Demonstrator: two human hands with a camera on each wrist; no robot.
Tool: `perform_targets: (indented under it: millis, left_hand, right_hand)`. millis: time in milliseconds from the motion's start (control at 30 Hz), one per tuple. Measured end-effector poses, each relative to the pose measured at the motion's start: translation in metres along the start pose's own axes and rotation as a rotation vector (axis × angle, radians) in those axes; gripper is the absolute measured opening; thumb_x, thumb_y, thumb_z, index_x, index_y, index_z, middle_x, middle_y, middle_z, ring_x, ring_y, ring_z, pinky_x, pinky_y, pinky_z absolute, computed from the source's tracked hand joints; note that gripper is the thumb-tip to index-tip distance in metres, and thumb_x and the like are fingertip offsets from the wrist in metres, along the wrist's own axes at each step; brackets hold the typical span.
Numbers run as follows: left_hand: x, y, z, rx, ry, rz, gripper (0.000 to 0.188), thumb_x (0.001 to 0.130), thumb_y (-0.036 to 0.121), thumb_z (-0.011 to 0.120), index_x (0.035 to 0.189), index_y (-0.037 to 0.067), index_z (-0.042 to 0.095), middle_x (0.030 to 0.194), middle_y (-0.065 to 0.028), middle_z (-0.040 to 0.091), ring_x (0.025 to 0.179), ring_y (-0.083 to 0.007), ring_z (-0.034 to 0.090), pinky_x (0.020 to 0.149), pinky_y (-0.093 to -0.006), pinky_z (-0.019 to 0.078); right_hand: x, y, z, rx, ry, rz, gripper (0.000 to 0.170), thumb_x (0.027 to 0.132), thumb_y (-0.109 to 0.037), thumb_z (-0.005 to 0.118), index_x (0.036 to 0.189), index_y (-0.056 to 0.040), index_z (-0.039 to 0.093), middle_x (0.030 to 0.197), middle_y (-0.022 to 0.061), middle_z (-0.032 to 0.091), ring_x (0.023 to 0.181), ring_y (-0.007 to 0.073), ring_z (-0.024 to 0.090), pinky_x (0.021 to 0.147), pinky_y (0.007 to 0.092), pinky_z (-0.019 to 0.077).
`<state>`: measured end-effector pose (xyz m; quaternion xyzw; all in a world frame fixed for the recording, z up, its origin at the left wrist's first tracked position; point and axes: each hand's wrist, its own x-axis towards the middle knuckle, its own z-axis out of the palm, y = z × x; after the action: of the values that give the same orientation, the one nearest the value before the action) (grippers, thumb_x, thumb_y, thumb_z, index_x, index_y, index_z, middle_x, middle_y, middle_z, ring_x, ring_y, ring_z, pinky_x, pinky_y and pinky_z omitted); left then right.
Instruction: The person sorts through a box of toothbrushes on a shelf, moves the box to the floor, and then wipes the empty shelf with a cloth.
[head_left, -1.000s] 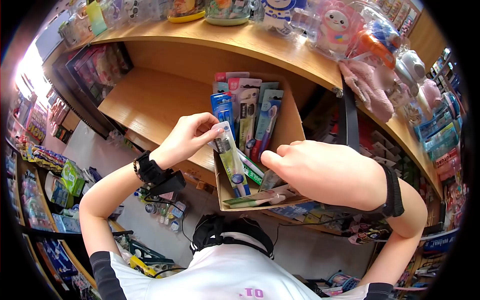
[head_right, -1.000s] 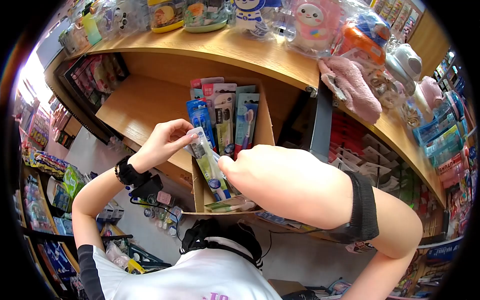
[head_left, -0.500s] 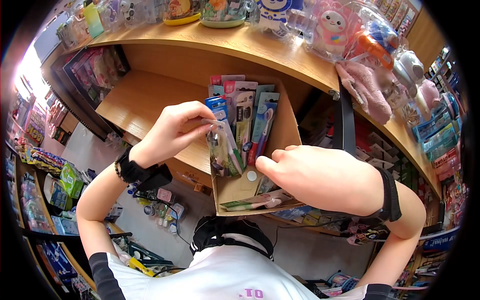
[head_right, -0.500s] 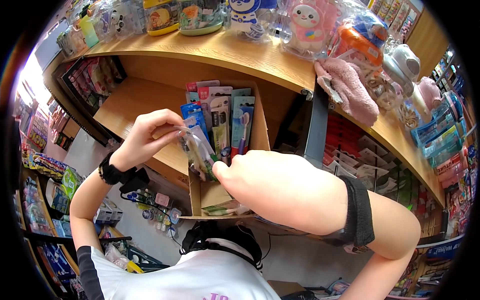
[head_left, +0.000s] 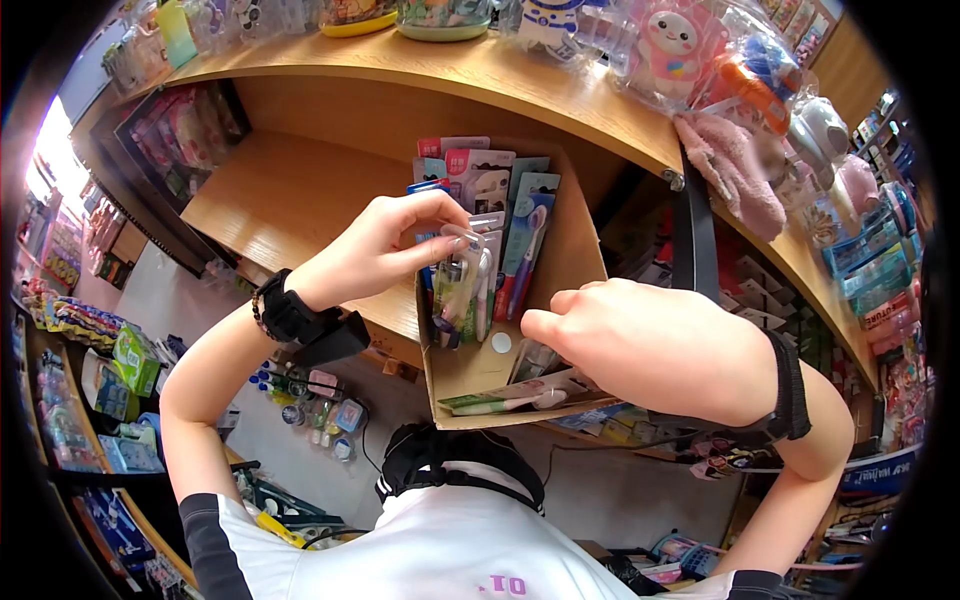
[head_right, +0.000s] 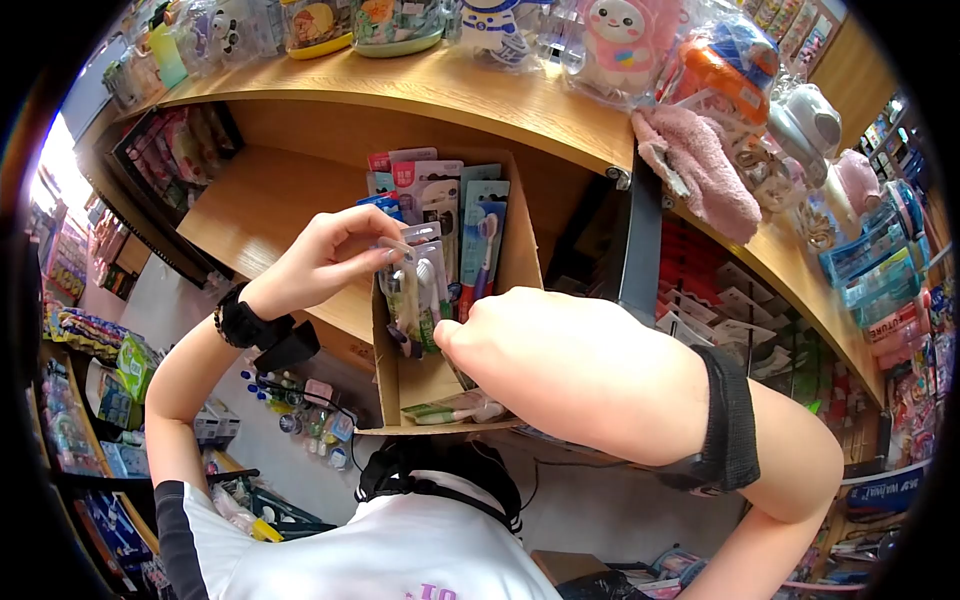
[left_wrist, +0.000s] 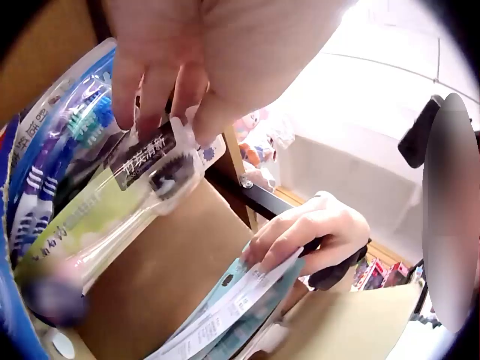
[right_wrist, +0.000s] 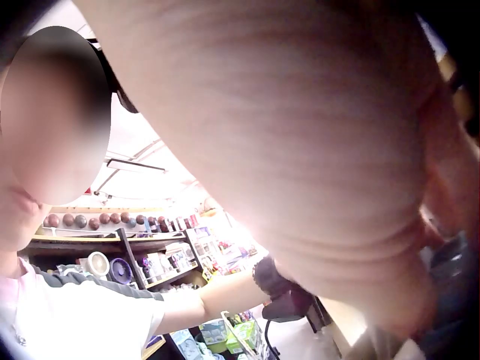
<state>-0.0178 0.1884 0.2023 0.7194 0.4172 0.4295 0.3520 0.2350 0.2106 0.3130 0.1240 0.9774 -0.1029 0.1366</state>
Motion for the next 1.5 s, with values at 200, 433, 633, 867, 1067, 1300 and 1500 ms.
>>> perform_targets:
  millis: [200,433,633,867,1067,1300,1500]
  left_hand:
    - [-0.002,-0.005,0.004,-0.208,0.002,-0.136,0.017,0.094,0.007,0.057,0.109,-0.001,0.053,0.109,-0.0036,0.058,0.1,-0.0077,0.056,0.089,-0.0233,0.046]
    - [-0.014,0.009,0.0,-0.312,0.13,-0.051,0.017,0.095,0.009,0.057,0.11,0.003,0.051,0.112,-0.0028,0.057,0.104,-0.0071,0.054,0.091,-0.0239,0.0441]
    - [-0.02,-0.013,0.006,-0.433,0.03,-0.117,0.014,0.097,0.013,0.053,0.109,0.007,0.048,0.117,-0.0049,0.051,0.113,-0.0124,0.049,0.098,-0.0297,0.0389]
    - [-0.012,-0.008,0.009,-0.392,0.048,-0.033,0.018,0.098,0.017,0.051,0.111,0.005,0.047,0.113,-0.0069,0.059,0.106,-0.0114,0.053,0.094,-0.0287,0.0418]
    - [-0.007,0.004,0.007,-0.33,0.127,-0.052,0.019,0.099,0.018,0.051,0.112,0.005,0.046,0.103,-0.0006,0.056,0.095,-0.006,0.05,0.087,-0.0229,0.0417]
    - [-0.009,-0.007,0.019,-0.104,0.179,-0.061,0.018,0.098,0.017,0.052,0.108,0.003,0.048,0.086,-0.0013,0.052,0.077,-0.0065,0.046,0.069,-0.0208,0.0406]
    - [-0.015,0.01,0.02,0.015,0.248,0.047,0.017,0.097,0.014,0.051,0.107,0.0,0.047,0.08,-0.0088,0.058,0.072,-0.0123,0.053,0.068,-0.026,0.0441]
  right_hand:
    - [0.0,0.001,0.001,-0.002,0.022,-0.019,0.015,0.082,-0.005,0.056,0.093,0.004,0.054,0.081,0.0183,0.061,0.083,0.035,0.062,0.069,0.0404,0.0529]
    - [0.002,0.0,-0.002,0.002,-0.003,-0.011,0.015,0.082,-0.005,0.056,0.093,0.0046,0.054,0.08,0.0187,0.061,0.082,0.0357,0.062,0.069,0.0408,0.0527]
    - [0.002,-0.001,0.0,0.014,0.028,-0.02,0.014,0.082,-0.004,0.056,0.093,0.0045,0.054,0.079,0.0181,0.06,0.081,0.0354,0.062,0.068,0.0406,0.0527]
    - [-0.001,0.0,0.001,-0.004,0.041,-0.018,0.015,0.082,-0.004,0.055,0.094,0.0042,0.054,0.081,0.0178,0.06,0.082,0.0344,0.062,0.07,0.0398,0.0524]
    - [-0.001,0.001,0.002,0.006,0.045,0.014,0.015,0.082,-0.004,0.056,0.095,0.0037,0.054,0.083,0.0179,0.06,0.082,0.0342,0.062,0.07,0.0396,0.0514]
    - [0.004,0.001,-0.009,0.046,0.03,0.009,0.015,0.081,-0.005,0.054,0.095,0.0017,0.053,0.085,0.0174,0.059,0.084,0.0333,0.06,0.074,0.0385,0.0492]
    - [0.027,0.019,-0.008,-0.117,0.126,-0.025,0.012,0.083,-0.007,0.052,0.092,0.0006,0.052,0.086,0.015,0.056,0.084,0.0312,0.06,0.074,0.0364,0.0502]
